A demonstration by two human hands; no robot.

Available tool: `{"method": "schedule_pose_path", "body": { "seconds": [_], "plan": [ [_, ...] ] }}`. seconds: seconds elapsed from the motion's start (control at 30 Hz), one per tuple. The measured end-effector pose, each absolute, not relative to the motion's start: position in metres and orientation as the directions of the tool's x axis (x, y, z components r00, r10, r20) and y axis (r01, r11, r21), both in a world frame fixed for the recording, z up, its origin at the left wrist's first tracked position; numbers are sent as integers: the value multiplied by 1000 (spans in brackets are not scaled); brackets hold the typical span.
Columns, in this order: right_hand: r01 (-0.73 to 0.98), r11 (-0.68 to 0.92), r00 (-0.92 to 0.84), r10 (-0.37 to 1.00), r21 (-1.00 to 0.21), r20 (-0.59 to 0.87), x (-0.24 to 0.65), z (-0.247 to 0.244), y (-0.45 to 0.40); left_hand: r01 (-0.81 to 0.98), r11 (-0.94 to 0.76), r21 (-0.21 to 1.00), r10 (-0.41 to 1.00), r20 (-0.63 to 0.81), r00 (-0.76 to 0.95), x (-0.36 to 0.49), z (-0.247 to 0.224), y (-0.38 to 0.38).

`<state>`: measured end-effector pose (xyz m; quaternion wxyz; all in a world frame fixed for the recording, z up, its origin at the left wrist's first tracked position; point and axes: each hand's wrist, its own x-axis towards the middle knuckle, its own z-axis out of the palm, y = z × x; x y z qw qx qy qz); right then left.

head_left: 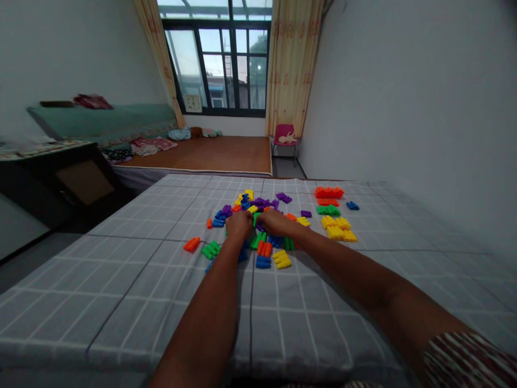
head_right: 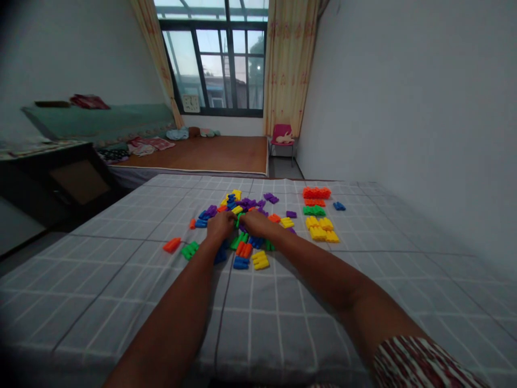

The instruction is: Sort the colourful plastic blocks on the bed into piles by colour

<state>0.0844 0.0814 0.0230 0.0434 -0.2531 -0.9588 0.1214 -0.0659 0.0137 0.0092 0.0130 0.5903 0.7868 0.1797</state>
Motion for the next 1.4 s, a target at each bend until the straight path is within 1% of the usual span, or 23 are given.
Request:
{"method": "schedule_pose_path", "body": {
  "seconds": [0.1, 0.17, 0.27, 0.37, 0.47, 0.57, 0.67, 0.77, 0.87, 0.93, 1.03, 1.1, 1.17, 1.23, 1.27, 1.33, 1.4],
  "plan": [
    [434, 855, -874, 476, -284, 95, 89, 17, 80, 920, 239, 310, 932, 194, -308, -66, 9, 13],
    [420, 835, -867, 484, -356, 114, 96, 12, 86, 917, 238, 320, 932, 191, -308, -66, 10, 12],
    [454, 787, -818, 554, -418, 154, 112, 6, 103, 908, 245, 340, 930, 183, -319, -66, 10, 11],
    [512, 723, -725, 654, -464, 219, 131, 2, 124, 883, 269, 384, 918, 177, -356, -67, 9, 12],
    [562, 634, -615, 750, -532, 244, 145, 1, 141, 847, 281, 451, 895, 196, -401, -70, 6, 14],
    [578, 588, -584, 782, -566, 217, 146, 6, 147, 768, 264, 584, 843, 246, -478, -78, 3, 17],
    [579, 631, -629, 748, -516, 209, 130, 12, 145, 621, 188, 761, 746, 301, -594, -88, 3, 21],
    [605, 681, -658, 720, -413, 222, 105, 18, 141, 472, 81, 878, 643, 316, -698, -96, 6, 25],
    [627, 709, -671, 702, -323, 239, 78, 20, 142, 390, -23, 921, 595, 326, -735, -99, 8, 27],
    [616, 740, -708, 671, -271, 220, 62, 20, 145, 359, -53, 932, 592, 319, -740, -100, 7, 28],
    [570, 779, -773, 616, -261, 152, 47, 20, 151, 323, -56, 945, 607, 289, -740, -101, 3, 30],
    [539, 789, -794, 593, -295, 134, 45, 21, 155, 299, -66, 952, 621, 273, -734, -101, -1, 32],
    [520, 778, -780, 601, -353, 175, 50, 22, 158, 272, -94, 958, 638, 267, -722, -102, -4, 34],
    [473, 757, -746, 616, -452, 252, 59, 23, 159, 241, -142, 960, 668, 273, -692, -99, -4, 37],
    [423, 743, -739, 614, -518, 277, 65, 24, 158, 220, -172, 960, 695, 276, -664, -97, -4, 38],
    [293, 699, -767, 579, -652, 276, 76, 27, 153, 155, -209, 966, 789, 260, -557, -89, -1, 38],
    [196, 652, -810, 528, -733, 253, 85, 30, 145, 78, -187, 979, 896, 203, -394, -78, 2, 36]
  ]
}}
